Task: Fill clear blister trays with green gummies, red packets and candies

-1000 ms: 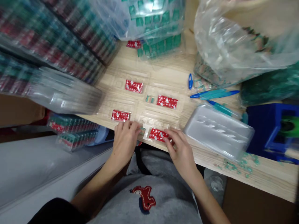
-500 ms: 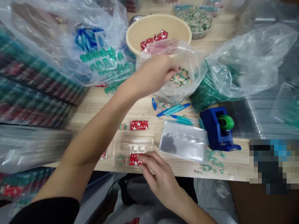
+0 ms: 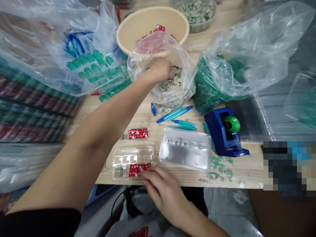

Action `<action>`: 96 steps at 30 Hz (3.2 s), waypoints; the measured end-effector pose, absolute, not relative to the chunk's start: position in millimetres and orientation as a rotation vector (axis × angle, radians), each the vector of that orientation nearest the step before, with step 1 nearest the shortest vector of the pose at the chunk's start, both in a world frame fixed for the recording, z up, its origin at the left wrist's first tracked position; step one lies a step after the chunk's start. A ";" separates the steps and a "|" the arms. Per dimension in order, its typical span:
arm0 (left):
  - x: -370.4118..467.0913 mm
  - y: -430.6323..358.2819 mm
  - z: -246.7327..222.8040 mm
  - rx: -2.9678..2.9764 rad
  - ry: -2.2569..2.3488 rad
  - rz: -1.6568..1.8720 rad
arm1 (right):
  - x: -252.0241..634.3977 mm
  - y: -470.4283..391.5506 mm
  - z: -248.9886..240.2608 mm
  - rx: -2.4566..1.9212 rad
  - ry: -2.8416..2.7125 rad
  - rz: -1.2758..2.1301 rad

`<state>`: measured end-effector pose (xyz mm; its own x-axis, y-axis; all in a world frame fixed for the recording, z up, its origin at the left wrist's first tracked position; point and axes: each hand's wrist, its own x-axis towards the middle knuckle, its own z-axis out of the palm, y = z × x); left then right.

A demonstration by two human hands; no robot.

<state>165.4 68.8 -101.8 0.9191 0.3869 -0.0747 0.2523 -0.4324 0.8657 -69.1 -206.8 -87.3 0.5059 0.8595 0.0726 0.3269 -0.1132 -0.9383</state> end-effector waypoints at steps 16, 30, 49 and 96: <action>149.5 54.4 -66.8 2.248 0.414 0.213 | -62.1 -210.8 -84.2 -1.730 -1.038 0.596; 107.3 54.6 -35.2 1.894 0.261 0.227 | -8.2 -208.6 -49.9 -1.567 -0.640 0.435; 94.4 34.6 -11.0 1.502 0.302 0.317 | 162.4 -77.9 -76.4 -1.464 -0.575 0.184; -66.7 -26.5 -27.3 1.548 0.137 0.391 | 7.1 -170.0 -41.1 -1.259 -0.565 0.238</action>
<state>-66.7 -26.5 -27.3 0.9312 0.3285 0.1578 -0.1586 -0.0244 0.9870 7.1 -170.0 -41.1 0.8411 0.4683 0.2708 0.1340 0.3047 -0.9430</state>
